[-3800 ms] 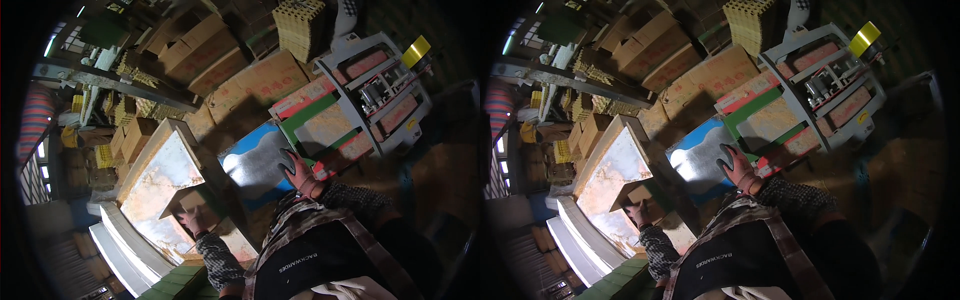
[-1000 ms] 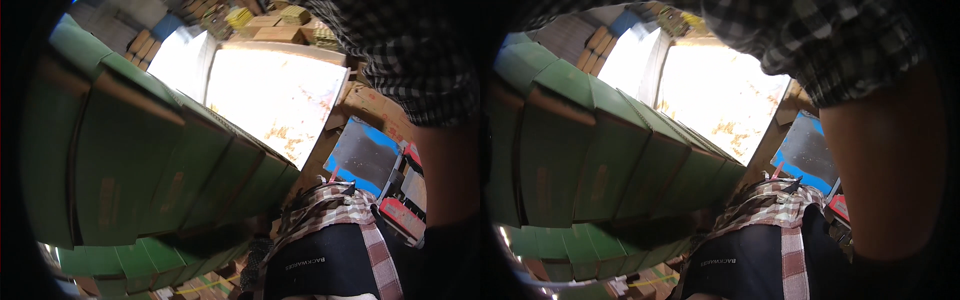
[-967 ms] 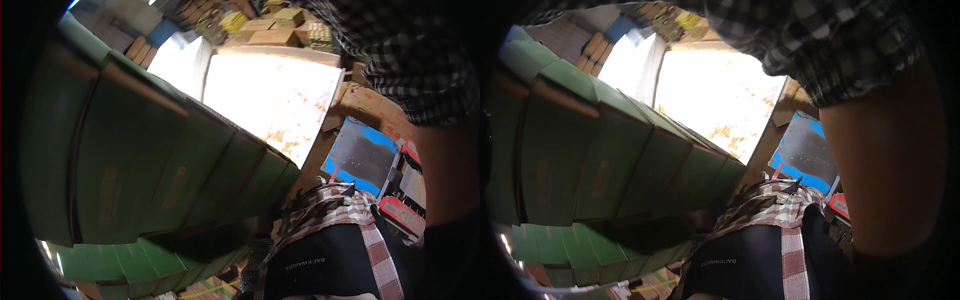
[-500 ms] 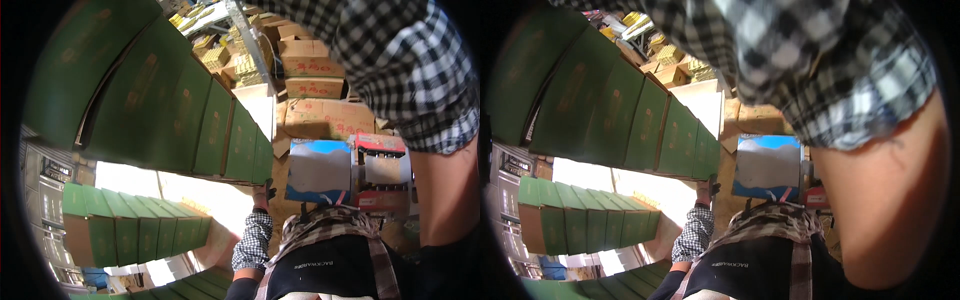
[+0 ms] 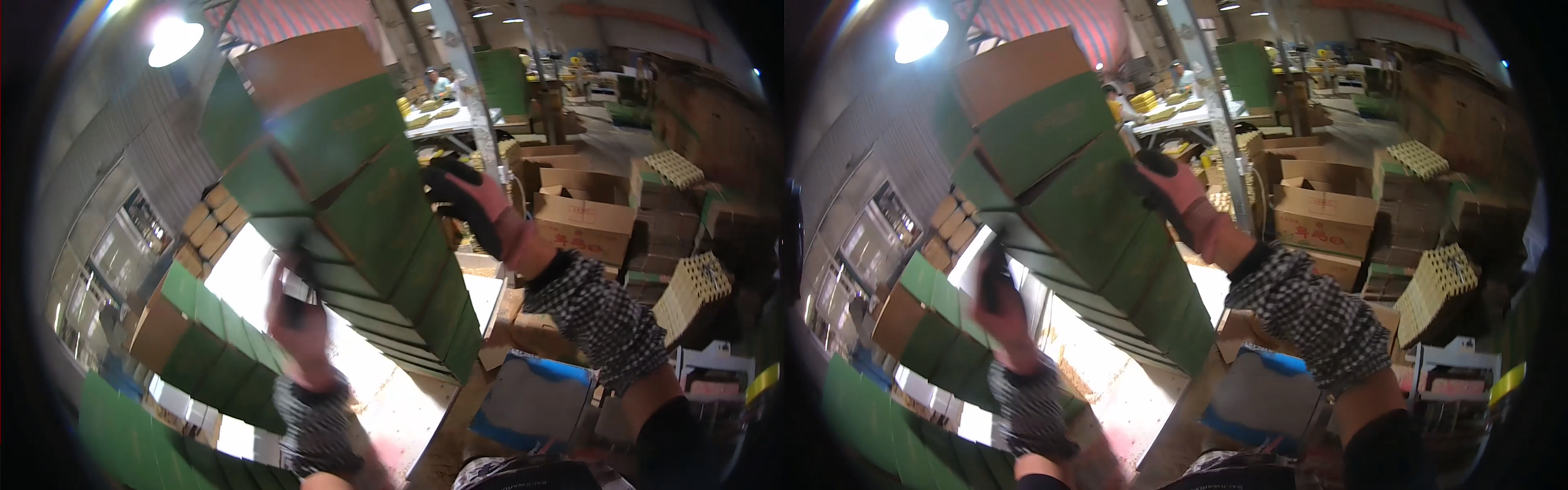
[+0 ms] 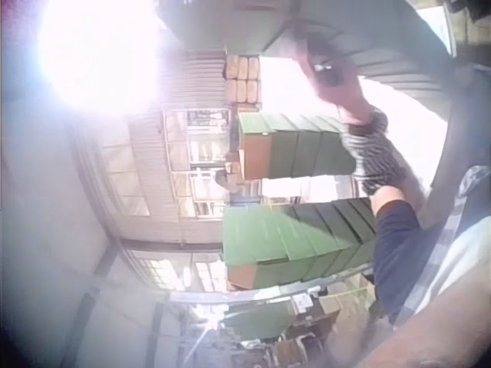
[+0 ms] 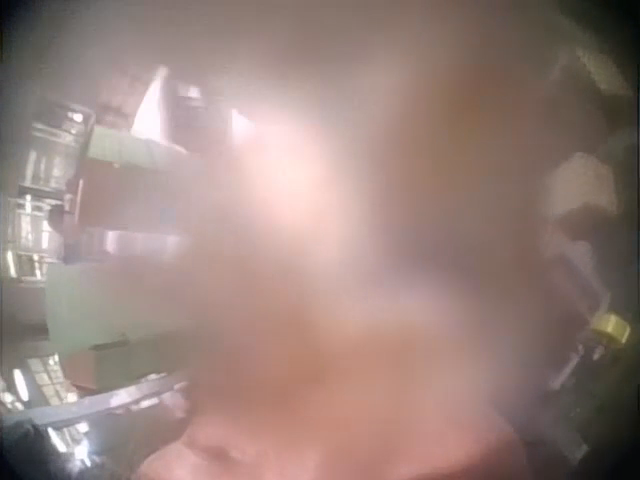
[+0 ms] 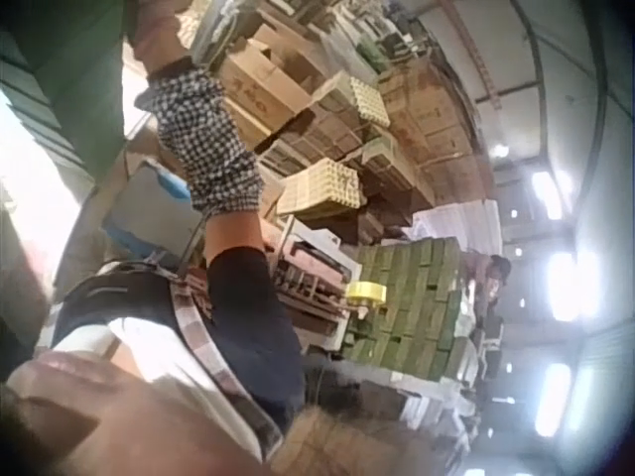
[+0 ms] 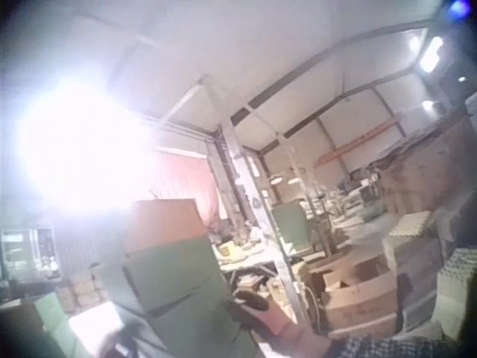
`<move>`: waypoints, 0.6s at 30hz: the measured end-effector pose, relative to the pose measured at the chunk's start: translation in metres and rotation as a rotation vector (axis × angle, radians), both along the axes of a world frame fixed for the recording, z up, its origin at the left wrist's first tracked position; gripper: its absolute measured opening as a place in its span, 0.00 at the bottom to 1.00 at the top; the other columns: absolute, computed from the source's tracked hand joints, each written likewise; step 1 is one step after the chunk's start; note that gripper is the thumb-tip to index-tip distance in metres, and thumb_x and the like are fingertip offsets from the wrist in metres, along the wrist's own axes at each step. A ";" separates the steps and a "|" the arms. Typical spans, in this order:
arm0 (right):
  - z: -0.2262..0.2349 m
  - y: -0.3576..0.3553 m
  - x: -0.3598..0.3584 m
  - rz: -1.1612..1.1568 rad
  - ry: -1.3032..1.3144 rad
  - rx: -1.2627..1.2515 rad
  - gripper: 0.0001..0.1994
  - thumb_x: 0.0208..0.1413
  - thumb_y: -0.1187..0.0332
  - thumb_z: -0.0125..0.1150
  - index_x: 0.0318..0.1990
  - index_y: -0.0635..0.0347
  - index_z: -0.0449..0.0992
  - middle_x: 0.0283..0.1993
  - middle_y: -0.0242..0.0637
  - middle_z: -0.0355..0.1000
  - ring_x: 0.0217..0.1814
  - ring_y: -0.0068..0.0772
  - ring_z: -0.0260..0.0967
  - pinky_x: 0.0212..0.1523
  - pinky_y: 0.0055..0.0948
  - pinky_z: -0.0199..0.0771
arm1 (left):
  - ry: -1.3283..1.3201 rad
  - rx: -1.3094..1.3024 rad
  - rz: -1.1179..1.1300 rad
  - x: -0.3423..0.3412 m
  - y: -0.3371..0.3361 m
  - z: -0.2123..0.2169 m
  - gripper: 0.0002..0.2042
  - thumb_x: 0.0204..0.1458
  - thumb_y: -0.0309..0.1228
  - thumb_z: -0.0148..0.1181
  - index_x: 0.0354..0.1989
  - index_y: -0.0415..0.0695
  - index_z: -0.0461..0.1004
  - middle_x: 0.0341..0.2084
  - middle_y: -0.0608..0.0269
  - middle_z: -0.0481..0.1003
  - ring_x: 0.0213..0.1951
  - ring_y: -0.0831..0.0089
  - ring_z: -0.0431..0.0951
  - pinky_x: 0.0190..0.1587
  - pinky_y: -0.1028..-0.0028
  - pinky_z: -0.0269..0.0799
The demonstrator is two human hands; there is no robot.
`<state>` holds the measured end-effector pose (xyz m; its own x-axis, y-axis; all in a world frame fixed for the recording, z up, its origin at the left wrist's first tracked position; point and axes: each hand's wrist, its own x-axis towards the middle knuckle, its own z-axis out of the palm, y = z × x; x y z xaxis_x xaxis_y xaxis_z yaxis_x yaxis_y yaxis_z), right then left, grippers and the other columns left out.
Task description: The person retrieves flattened cardboard boxes, folds them into boxes by hand, and stacks the assembled boxes.
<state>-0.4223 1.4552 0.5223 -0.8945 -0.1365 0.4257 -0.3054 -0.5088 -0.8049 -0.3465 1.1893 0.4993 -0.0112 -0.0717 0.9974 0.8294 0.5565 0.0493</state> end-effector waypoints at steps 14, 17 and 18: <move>0.091 -0.013 0.049 0.550 0.212 -0.438 0.19 0.57 0.59 0.58 0.52 0.59 0.70 0.47 0.35 0.73 0.45 0.26 0.72 0.45 0.29 0.75 | 0.574 -0.312 0.277 -0.026 0.075 0.243 0.18 0.47 0.31 0.61 0.48 0.41 0.73 0.40 0.56 0.76 0.41 0.63 0.76 0.45 0.68 0.71; 0.067 0.019 0.036 0.306 0.338 -0.396 0.18 0.56 0.60 0.59 0.51 0.60 0.71 0.47 0.36 0.73 0.47 0.27 0.72 0.47 0.29 0.75 | 0.806 -0.395 0.175 -0.014 0.128 0.190 0.27 0.36 0.22 0.64 0.51 0.38 0.70 0.50 0.50 0.71 0.51 0.54 0.71 0.55 0.60 0.63; 0.047 0.047 0.035 0.198 0.368 -0.381 0.18 0.56 0.61 0.59 0.50 0.60 0.71 0.47 0.36 0.73 0.47 0.27 0.72 0.47 0.29 0.75 | 0.688 -0.342 0.129 -0.007 0.143 0.163 0.31 0.37 0.27 0.65 0.55 0.38 0.66 0.54 0.49 0.67 0.56 0.52 0.66 0.59 0.60 0.60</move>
